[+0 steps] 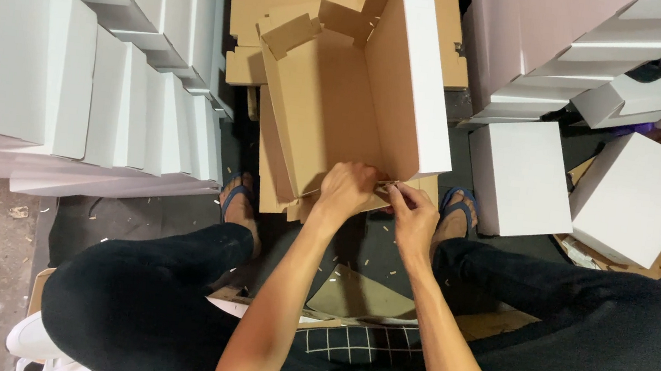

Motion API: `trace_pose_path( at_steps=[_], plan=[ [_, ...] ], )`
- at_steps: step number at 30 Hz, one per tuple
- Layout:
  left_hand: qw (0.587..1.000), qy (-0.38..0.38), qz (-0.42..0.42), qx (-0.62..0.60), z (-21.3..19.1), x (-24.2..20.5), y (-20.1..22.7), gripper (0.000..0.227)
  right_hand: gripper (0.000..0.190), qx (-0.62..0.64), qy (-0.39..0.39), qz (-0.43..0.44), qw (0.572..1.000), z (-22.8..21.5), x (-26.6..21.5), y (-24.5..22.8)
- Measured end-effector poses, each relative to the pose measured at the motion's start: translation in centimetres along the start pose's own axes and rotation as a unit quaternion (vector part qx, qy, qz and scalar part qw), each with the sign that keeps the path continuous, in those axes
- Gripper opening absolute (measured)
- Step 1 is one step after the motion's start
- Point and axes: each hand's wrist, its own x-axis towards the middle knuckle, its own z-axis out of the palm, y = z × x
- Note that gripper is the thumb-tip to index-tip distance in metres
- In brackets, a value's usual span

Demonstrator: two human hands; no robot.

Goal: Assembling shoe boxes from flat cardboard sheets by folding and tucking flaps.

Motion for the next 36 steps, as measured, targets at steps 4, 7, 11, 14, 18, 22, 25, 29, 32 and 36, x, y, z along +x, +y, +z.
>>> trace_pose_path(
  at_steps=[4, 7, 11, 14, 18, 22, 25, 29, 32, 36],
  plan=[
    [1.0, 0.006, 0.005, 0.011, -1.0, -0.5, 0.3, 0.016, 0.021, 0.068, -0.015, 0.036, 0.997, 0.8, 0.6, 5.0],
    [0.998, 0.046, 0.011, -0.045, -1.8, -3.4, 1.9, 0.036, 0.027, 0.114, -0.023, 0.034, 0.993, 0.7, -0.1, 4.9],
    [0.78, 0.527, -0.276, -0.194, 1.9, -11.0, 2.3, 0.056, 0.027, 0.113, -0.015, 0.017, 0.993, 1.3, 0.3, 5.5],
    [0.667, 0.476, -0.387, -0.424, 4.0, -12.4, 1.5, 0.075, 0.028, 0.109, -0.023, -0.004, 0.994, 1.6, 0.4, 6.8],
    [0.646, 0.47, -0.316, -0.511, 3.8, -11.3, 1.8, 0.042, 0.032, 0.167, -0.035, -0.002, 0.985, 2.2, 0.5, 7.6],
    [0.64, 0.467, -0.31, -0.526, 5.6, -11.5, 2.2, 0.063, 0.035, 0.18, -0.028, -0.008, 0.983, 2.2, 0.8, 7.9],
    [0.631, 0.497, -0.283, -0.524, 5.8, -11.4, 2.2, 0.064, 0.04, 0.233, -0.059, -0.021, 0.97, 2.1, 0.6, 6.9],
    [0.689, 0.489, -0.256, -0.47, 5.9, -11.3, 2.3, 0.054, 0.049, 0.248, -0.088, -0.022, 0.964, 2.2, 1.5, 9.1],
    [0.703, 0.5, -0.24, -0.446, 6.9, -11.4, 1.4, 0.05, 0.05, 0.244, -0.098, -0.02, 0.965, 2.1, 1.4, 8.4],
    [0.671, 0.507, -0.239, -0.486, 7.6, -11.6, 0.5, 0.036, 0.053, 0.238, -0.114, -0.009, 0.964, 2.2, 1.6, 7.0]
  ],
)
